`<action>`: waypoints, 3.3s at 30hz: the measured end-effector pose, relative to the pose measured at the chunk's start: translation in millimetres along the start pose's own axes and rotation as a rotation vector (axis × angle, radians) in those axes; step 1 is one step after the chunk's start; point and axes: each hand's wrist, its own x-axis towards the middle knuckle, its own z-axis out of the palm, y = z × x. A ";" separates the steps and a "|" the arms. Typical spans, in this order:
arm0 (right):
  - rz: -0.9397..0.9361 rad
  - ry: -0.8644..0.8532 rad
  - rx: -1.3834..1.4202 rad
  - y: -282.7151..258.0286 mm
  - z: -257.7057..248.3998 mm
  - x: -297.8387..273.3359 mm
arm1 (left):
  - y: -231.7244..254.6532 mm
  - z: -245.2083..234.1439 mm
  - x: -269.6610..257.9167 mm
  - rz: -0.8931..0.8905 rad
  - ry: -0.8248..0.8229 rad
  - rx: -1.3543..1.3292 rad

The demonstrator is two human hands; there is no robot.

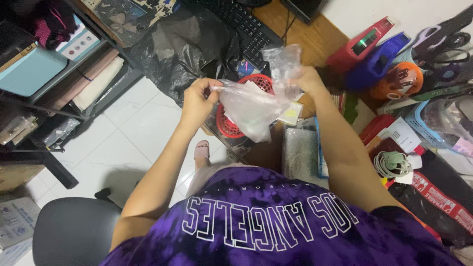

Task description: The person sorts various small items including papers, plastic bags, and a boxed item by hand on a cluttered desk, placing some into a red basket and others to the side.

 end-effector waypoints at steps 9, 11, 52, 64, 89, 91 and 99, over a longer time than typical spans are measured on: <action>0.178 0.126 0.512 -101.4 -89.2 -47.0 | 14.1 6.3 17.5 0.150 -0.198 0.024; 0.245 0.077 0.906 -135.5 -105.1 -65.4 | 14.6 19.3 24.6 0.153 -0.248 -0.017; -0.251 0.194 0.835 -215.7 -66.8 -127.1 | 89.8 77.7 67.8 0.894 -0.184 0.209; -0.067 0.065 0.503 -290.0 -117.1 -142.4 | 101.9 56.9 57.4 0.926 -0.333 0.111; -0.114 -0.816 0.265 -160.9 39.3 -151.5 | 40.4 87.1 -13.3 0.538 -0.363 -0.171; 0.034 -0.738 0.478 -149.4 23.9 -144.2 | 24.3 91.4 -19.0 0.450 -0.403 -0.334; 0.128 -0.510 0.138 -168.5 -89.6 -99.4 | -119.5 152.1 -66.5 -0.064 -0.626 -0.352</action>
